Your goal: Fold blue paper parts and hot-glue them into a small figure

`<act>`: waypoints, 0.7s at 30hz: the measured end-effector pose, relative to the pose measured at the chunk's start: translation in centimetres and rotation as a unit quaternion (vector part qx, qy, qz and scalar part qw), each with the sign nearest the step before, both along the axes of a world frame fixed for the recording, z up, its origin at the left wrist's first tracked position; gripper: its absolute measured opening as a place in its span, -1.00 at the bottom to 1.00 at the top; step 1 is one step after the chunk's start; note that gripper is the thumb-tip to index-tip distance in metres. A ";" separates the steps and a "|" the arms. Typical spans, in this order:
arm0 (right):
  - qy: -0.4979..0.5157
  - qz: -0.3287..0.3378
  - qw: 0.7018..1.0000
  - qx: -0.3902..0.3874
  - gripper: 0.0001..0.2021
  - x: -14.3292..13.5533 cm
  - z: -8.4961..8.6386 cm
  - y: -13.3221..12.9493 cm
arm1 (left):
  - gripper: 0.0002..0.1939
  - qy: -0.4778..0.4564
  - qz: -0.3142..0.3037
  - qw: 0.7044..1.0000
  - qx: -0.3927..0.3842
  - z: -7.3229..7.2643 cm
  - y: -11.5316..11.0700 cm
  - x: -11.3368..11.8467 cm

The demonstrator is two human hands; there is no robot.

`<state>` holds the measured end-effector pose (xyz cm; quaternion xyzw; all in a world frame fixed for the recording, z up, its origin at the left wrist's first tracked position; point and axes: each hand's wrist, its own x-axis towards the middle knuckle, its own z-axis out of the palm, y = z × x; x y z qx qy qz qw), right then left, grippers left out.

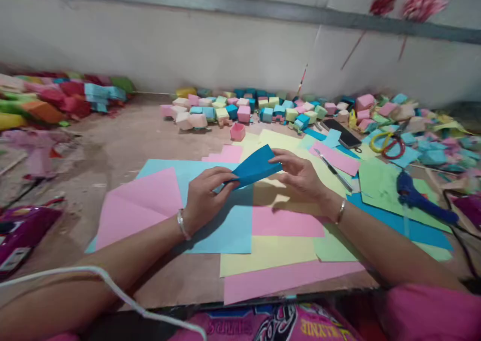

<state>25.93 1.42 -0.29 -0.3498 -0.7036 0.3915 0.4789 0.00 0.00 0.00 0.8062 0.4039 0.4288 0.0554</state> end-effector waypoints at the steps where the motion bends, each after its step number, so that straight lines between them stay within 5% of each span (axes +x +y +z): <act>1: 0.003 -0.029 1.000 -0.008 -0.83 -0.3 0.0 0.0 | -0.95 -0.002 -0.015 1.000 0.004 0.0 0.0 0.0; 5: 0.017 -0.104 0.993 -0.045 -0.86 -1.2 0.2 -0.3 | -0.94 -0.022 -0.035 0.999 -0.028 0.2 -0.5 0.3; 12: 0.034 -0.130 0.989 -0.068 -0.85 -1.8 0.4 -0.8 | -0.63 -0.074 0.025 0.983 -0.165 0.5 -0.9 0.5; 21: 0.056 -0.114 0.988 -0.086 -0.79 -1.9 -0.1 -0.5 | -0.81 -0.125 0.020 0.966 -0.227 0.1 -0.4 0.4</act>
